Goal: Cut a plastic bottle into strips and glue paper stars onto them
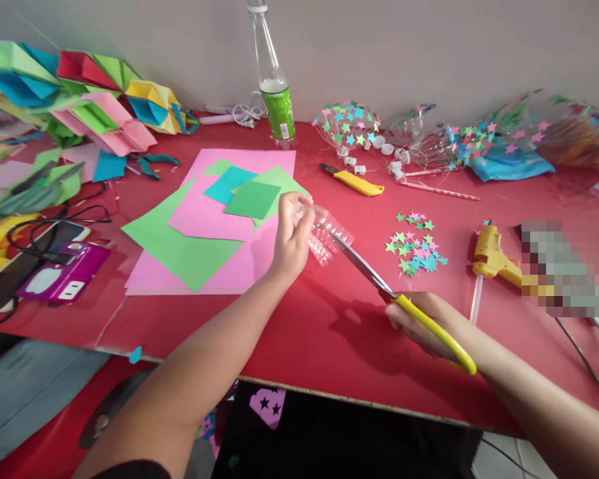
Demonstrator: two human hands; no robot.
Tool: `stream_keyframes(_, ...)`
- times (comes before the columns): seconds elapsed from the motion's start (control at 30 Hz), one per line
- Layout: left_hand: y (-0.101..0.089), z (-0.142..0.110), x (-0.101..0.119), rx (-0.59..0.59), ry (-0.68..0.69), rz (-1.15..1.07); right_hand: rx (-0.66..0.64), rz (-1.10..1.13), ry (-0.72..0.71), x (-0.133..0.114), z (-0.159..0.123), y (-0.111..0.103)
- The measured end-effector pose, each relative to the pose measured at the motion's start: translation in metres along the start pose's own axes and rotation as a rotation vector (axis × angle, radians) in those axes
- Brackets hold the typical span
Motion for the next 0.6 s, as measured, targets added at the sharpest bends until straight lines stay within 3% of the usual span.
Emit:
stream_keyframes(0.27,0.0040,-0.0016,0.0014,-0.086,0.074,0.003,-0.007,-0.013,-0.074,-0.0024,-0.0009,-0.0007)
stream_keyframes(0.6,0.0018,0.0008,-0.0032,-0.122,0.159,0.043,0.015,0.015,-0.039,0.0023,0.0014,0.0036)
Point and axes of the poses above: each hand's wrist, its own z-axis towards the middle knuckle, its own y-axis out of the palm, x = y × z, the point moved 3 cm from there along z, towards the middle knuckle, and after that the axes turned 2 degrees about y, right-handed, at the moved point
